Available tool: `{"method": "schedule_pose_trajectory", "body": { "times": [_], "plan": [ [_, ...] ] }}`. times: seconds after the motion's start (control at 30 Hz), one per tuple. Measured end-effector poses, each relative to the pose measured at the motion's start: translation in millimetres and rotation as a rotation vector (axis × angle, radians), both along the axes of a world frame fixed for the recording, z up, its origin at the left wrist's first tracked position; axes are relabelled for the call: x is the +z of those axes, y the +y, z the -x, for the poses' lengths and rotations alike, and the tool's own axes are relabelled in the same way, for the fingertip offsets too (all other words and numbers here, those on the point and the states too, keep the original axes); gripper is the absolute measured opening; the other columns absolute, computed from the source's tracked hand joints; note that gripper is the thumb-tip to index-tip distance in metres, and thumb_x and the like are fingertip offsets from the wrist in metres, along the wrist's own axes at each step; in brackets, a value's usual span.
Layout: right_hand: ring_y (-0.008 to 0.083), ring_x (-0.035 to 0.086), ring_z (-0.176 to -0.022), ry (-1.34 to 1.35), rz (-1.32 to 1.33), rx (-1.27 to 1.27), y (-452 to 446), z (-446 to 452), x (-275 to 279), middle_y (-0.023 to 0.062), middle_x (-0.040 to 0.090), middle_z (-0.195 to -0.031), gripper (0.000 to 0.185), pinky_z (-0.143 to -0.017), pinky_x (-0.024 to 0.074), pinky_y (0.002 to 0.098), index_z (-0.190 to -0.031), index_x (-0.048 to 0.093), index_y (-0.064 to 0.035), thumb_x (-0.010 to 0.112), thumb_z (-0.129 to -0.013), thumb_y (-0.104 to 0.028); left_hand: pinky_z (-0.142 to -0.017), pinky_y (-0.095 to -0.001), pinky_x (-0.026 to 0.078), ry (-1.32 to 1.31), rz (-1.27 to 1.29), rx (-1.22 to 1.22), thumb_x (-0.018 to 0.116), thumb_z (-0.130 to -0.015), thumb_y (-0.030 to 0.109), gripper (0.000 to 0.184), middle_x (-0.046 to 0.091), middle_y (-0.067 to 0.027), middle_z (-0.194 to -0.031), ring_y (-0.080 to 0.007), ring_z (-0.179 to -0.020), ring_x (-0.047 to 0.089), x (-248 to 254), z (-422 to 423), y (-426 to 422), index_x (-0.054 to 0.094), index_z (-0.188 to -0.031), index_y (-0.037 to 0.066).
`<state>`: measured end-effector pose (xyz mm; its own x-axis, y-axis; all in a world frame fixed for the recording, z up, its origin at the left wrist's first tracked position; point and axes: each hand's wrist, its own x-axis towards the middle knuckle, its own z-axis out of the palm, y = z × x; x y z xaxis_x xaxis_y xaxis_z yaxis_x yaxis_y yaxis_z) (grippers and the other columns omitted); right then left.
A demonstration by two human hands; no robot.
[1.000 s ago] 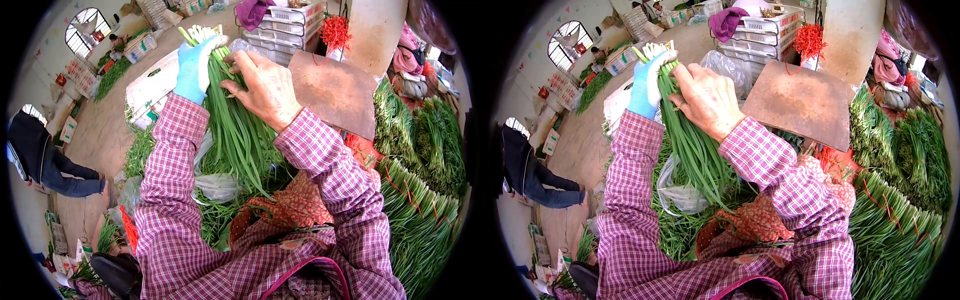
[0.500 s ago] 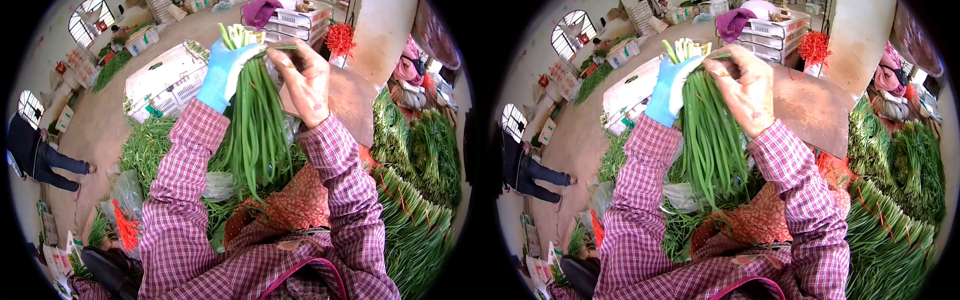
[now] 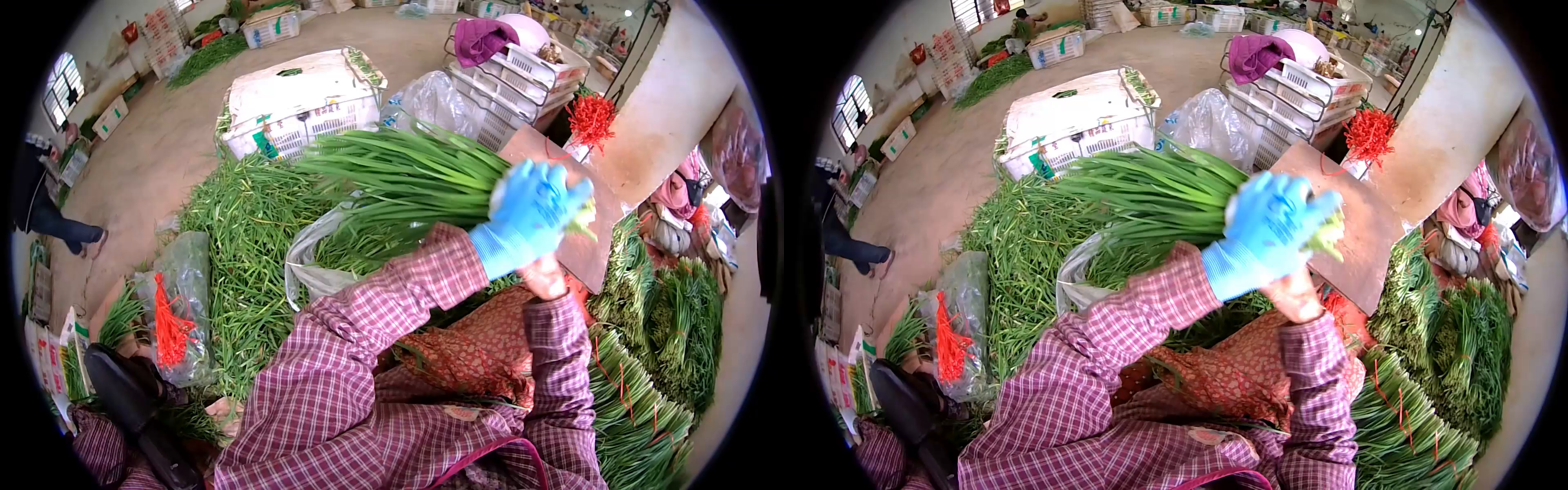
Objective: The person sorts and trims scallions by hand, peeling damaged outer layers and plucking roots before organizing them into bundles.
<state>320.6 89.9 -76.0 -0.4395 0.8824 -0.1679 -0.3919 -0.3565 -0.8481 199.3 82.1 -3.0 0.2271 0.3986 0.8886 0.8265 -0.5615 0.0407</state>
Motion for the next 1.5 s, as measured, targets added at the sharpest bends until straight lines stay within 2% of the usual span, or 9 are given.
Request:
{"method": "schedule_pose_trajectory", "body": {
  "times": [0.13,0.27,0.57,0.7,0.87,0.93,1.07,1.33,1.5],
  "plan": [
    [0.0284,0.040,-0.127,-0.194,-0.181,0.034,-15,6,-23,0.0148,0.041,-0.136,0.093,-0.105,0.0358,0.0447,-0.137,0.031,-0.0015,0.081,-0.067,-0.039,-0.064,-0.0372,0.041,0.023,0.063,-0.013,0.055,-0.083,0.027,0.018,0.050,-0.0033,-0.077,-0.0205,-0.073,0.055,0,-26,-22,0.054,-0.098,0.018],
    [0.0291,0.038,-0.129,-0.328,-0.331,0.083,-21,6,-30,0.0168,0.038,-0.138,0.102,-0.107,0.0330,0.0451,-0.138,0.027,-0.0008,0.083,-0.063,-0.041,-0.066,-0.0389,0.041,0.028,0.210,-0.055,0.073,-0.062,0.022,0.051,0.048,-0.0037,-0.084,-0.0237,-0.079,0.052,-12,-33,-33,0.054,-0.110,0.021],
    [0.0325,0.030,-0.134,-0.499,-0.820,-0.124,-31,57,-32,0.0245,0.027,-0.145,0.132,-0.114,0.0219,0.0422,-0.144,0.009,0.0030,0.086,-0.051,-0.050,-0.070,-0.0282,0.056,-0.726,0.385,-0.554,0.076,-0.068,0.012,0.045,0.065,-0.0059,-0.085,-0.0163,-0.074,0.065,52,39,-33,0.058,-0.108,0.005],
    [0.0383,0.057,-0.105,-0.994,-1.064,0.201,-41,56,-95,0.0210,0.051,-0.126,0.093,-0.092,0.0432,0.0467,-0.135,0.034,-0.0017,0.077,-0.067,-0.048,-0.077,-0.0299,0.057,-0.956,0.349,-0.493,0.067,-0.077,0.000,0.047,0.067,-0.0166,-0.096,-0.0234,-0.084,0.068,59,113,-27,0.052,-0.121,-0.005],
    [0.0322,0.063,-0.094,-1.250,-0.884,0.371,-75,-38,-24,0.0136,0.059,-0.111,0.055,-0.077,0.0513,0.0438,-0.118,0.057,-0.0110,0.071,-0.075,-0.042,-0.092,-0.0295,0.046,-0.730,0.334,-0.234,0.066,-0.080,-0.001,0.048,0.056,-0.0109,-0.120,-0.0172,-0.103,0.057,61,119,-27,0.050,-0.125,-0.001],
    [0.0299,0.065,-0.085,-0.859,-1.028,-0.031,-70,-96,-25,0.0126,0.067,-0.092,0.033,-0.076,0.0521,0.0398,-0.103,0.065,-0.0073,0.068,-0.080,-0.031,-0.092,-0.0295,0.045,-0.662,0.328,-0.196,0.067,-0.079,-0.001,0.049,0.056,-0.0104,-0.118,-0.0168,-0.101,0.056,34,139,-9,0.050,-0.125,-0.002],
    [0.0128,0.062,-0.065,-0.798,-0.468,-0.615,-84,-214,-3,0.0056,0.066,-0.079,0.020,-0.059,0.0501,0.0274,-0.091,0.067,-0.0016,0.060,-0.089,-0.020,-0.093,-0.0299,0.045,-0.504,0.395,-0.136,0.069,-0.079,0.001,0.049,0.056,-0.0103,-0.116,-0.0173,-0.102,0.055,-7,132,4,0.051,-0.125,-0.001],
    [0.0099,0.060,-0.067,-1.019,-0.054,-0.667,-27,-317,-187,0.0060,0.067,-0.075,0.019,-0.063,0.0504,0.0270,-0.094,0.065,-0.0032,0.067,-0.086,-0.021,-0.087,-0.0272,0.046,-0.760,0.755,-0.130,0.066,-0.080,0.001,0.052,0.054,-0.0084,-0.109,-0.0154,-0.095,0.054,-64,71,18,0.045,-0.127,-0.001],
    [0.0288,0.067,-0.080,-1.368,-0.065,-0.407,18,-298,-277,0.0131,0.069,-0.082,0.026,-0.074,0.0516,0.0401,-0.096,0.067,-0.0100,0.061,-0.086,-0.033,-0.086,-0.0268,0.044,-0.824,0.848,-0.099,0.067,-0.080,0.005,0.052,0.055,-0.0080,-0.105,-0.0152,-0.093,0.055,-84,54,24,0.044,-0.127,-0.001]
  ]
}}
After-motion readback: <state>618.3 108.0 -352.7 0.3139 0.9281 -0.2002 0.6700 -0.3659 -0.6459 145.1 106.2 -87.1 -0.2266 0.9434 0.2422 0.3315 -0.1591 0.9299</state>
